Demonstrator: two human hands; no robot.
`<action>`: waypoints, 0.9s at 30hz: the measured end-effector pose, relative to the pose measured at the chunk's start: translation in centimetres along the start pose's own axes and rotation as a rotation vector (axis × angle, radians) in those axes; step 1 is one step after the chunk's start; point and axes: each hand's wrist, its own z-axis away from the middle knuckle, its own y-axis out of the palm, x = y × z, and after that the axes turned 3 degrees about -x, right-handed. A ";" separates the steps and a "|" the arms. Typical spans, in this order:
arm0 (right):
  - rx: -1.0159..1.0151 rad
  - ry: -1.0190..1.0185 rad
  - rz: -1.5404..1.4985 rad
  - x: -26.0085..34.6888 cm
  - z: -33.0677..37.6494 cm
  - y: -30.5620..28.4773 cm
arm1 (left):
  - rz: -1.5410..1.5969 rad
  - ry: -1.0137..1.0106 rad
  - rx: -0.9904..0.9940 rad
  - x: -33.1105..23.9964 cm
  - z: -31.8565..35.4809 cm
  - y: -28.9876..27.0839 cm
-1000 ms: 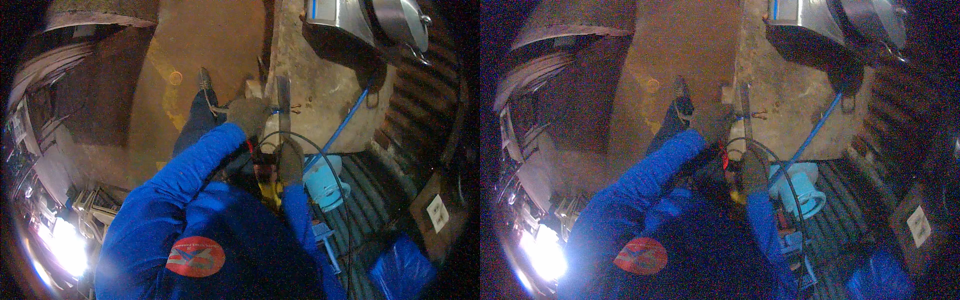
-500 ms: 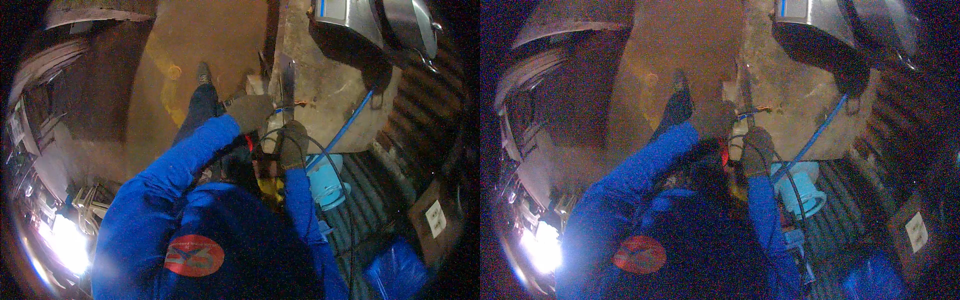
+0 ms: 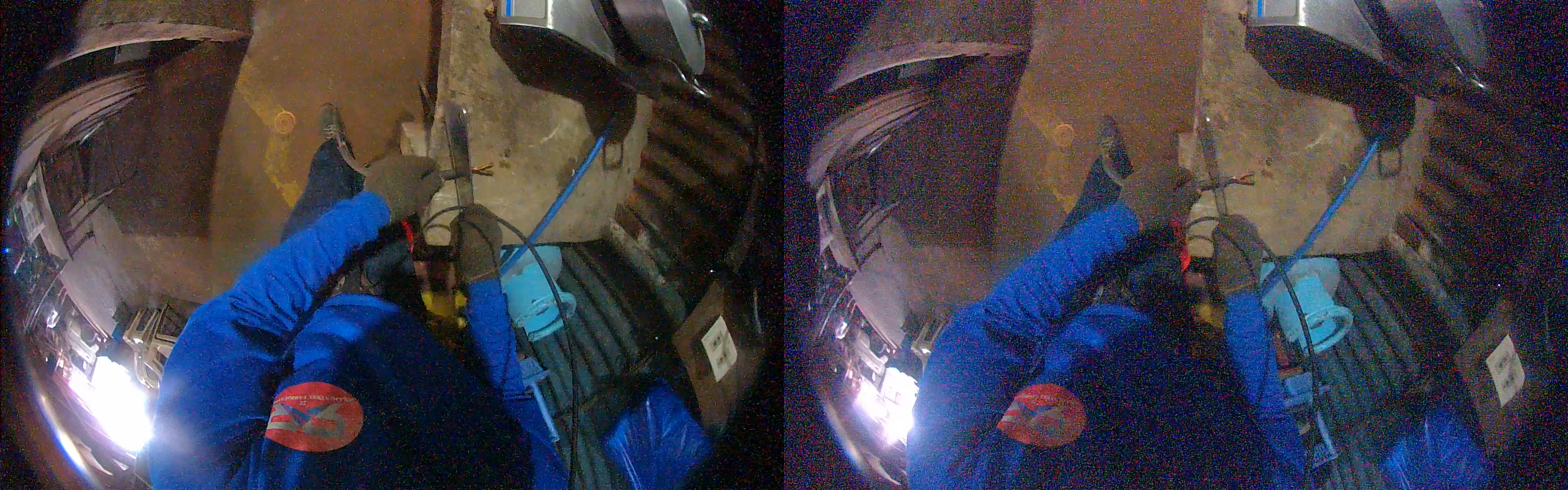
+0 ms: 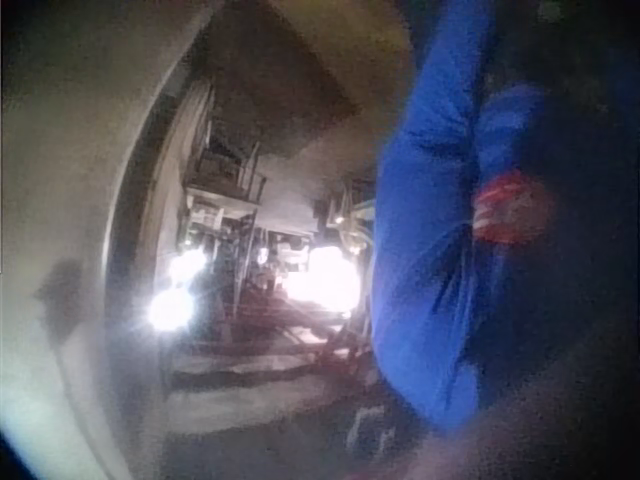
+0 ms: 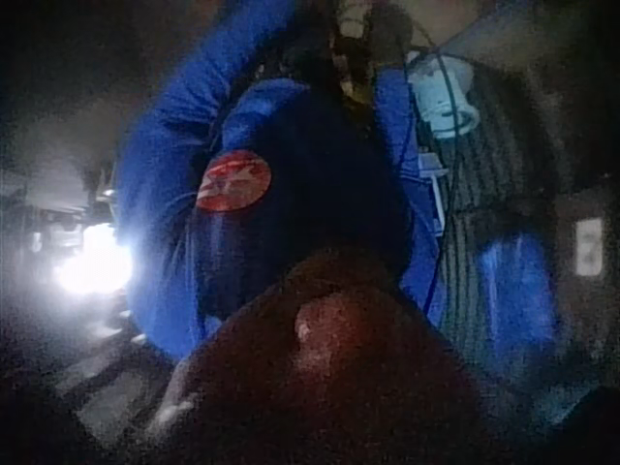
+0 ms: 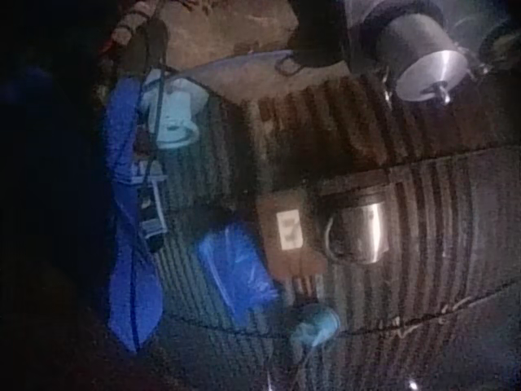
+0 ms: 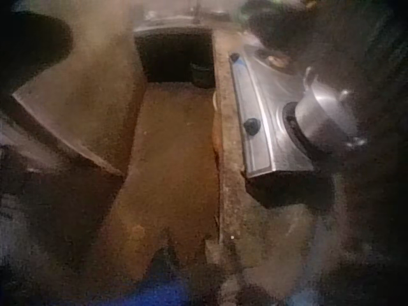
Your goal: The person strips and twists the ends of two wires, then connects them to terminals on a power tool. They move around the workshop to reach a different area and continue handling the wires.
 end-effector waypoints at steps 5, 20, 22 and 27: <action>0.051 0.326 0.113 10.5 2.9 -0.6 | -0.143 0.032 -0.127 -1.1 1.4 0.6; 0.025 -0.285 0.942 -1.1 0.9 -4.8 | -0.277 0.136 -0.145 -4.3 1.2 3.5; -0.065 0.128 0.389 0.6 1.1 -4.5 | -0.295 0.114 -0.175 -5.0 1.2 3.1; -0.017 0.039 0.416 -1.0 -1.0 -4.5 | -0.303 0.149 -0.287 -5.5 0.8 2.5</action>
